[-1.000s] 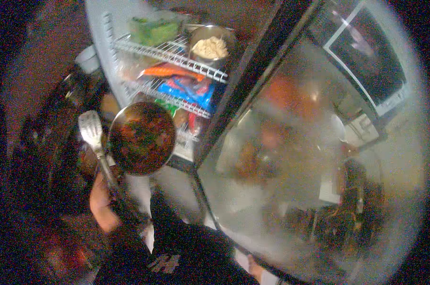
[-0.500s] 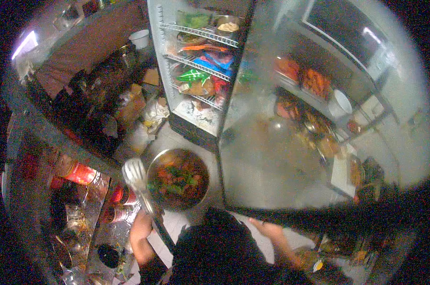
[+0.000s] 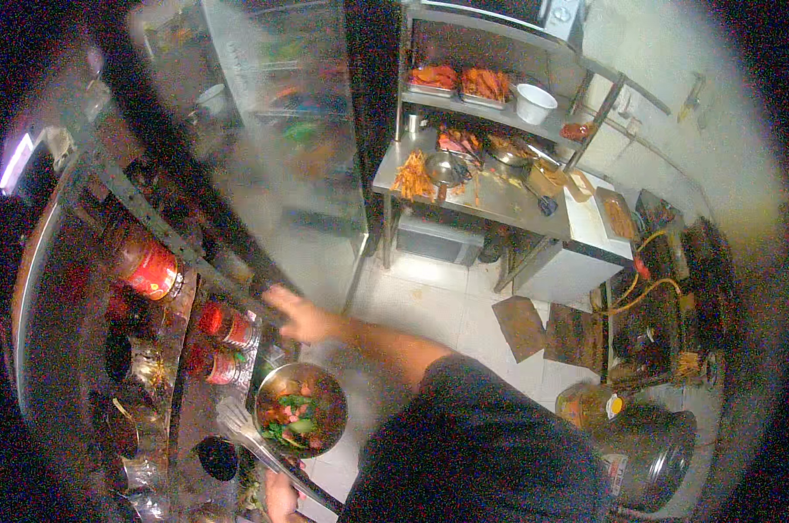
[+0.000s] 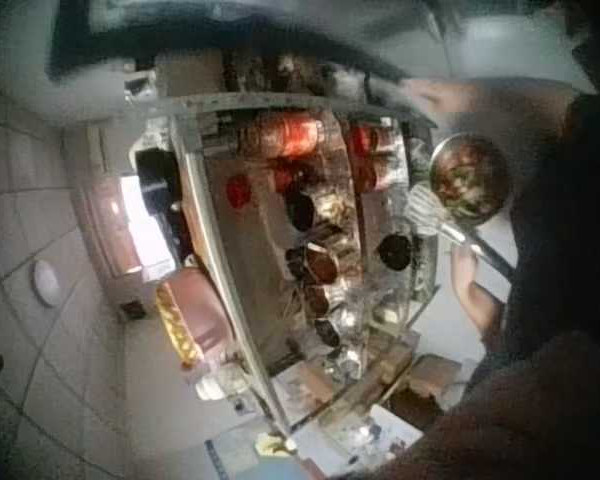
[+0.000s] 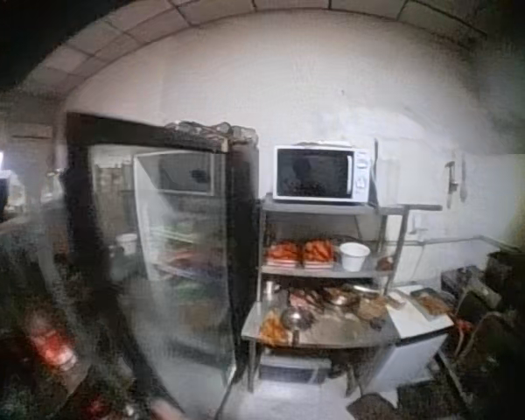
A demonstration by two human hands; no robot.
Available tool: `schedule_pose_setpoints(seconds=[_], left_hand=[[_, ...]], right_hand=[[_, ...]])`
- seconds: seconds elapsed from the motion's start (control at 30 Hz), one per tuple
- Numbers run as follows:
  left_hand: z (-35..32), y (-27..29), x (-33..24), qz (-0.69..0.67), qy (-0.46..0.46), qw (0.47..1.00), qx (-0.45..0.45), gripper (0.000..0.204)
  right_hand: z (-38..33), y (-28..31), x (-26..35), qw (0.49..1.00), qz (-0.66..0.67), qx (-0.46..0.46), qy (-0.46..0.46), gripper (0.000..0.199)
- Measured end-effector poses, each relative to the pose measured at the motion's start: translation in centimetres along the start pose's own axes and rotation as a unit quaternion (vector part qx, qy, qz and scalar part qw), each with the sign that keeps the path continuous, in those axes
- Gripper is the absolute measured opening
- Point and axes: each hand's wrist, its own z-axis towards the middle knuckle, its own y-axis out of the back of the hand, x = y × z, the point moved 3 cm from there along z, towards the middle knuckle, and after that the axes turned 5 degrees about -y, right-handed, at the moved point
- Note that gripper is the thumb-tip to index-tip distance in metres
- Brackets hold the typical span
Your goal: The person assembles a food order by cutting and mixing cooked items in a bowl, adding vegetables and sliced meat, then transferring the mixture into a container. They place the container in a microwave, retrieve a second container, add noodles, and pack both into a takeout box.
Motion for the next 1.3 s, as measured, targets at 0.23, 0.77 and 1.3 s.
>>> schedule_pose_setpoints(seconds=[0.23,0.77,1.3], left_hand=[[11.0,-6.5,-7.0,-0.4,0.263,0.877,0.037,0.025],[52.4,-43.7,-41.6,-0.453,0.109,0.88,0.092,0.041],[62.9,-51.2,-46.2,-0.246,0.075,0.966,0.033,0.04]], right_hand=[[-16.8,16.0,-5.9,0.903,0.053,0.174,-0.39,0.06],[-25.4,58.8,-35.8,0.923,0.004,0.056,-0.38,0.032],[-13.7,68.6,-50.9,0.824,-0.372,0.343,-0.254,0.036]])
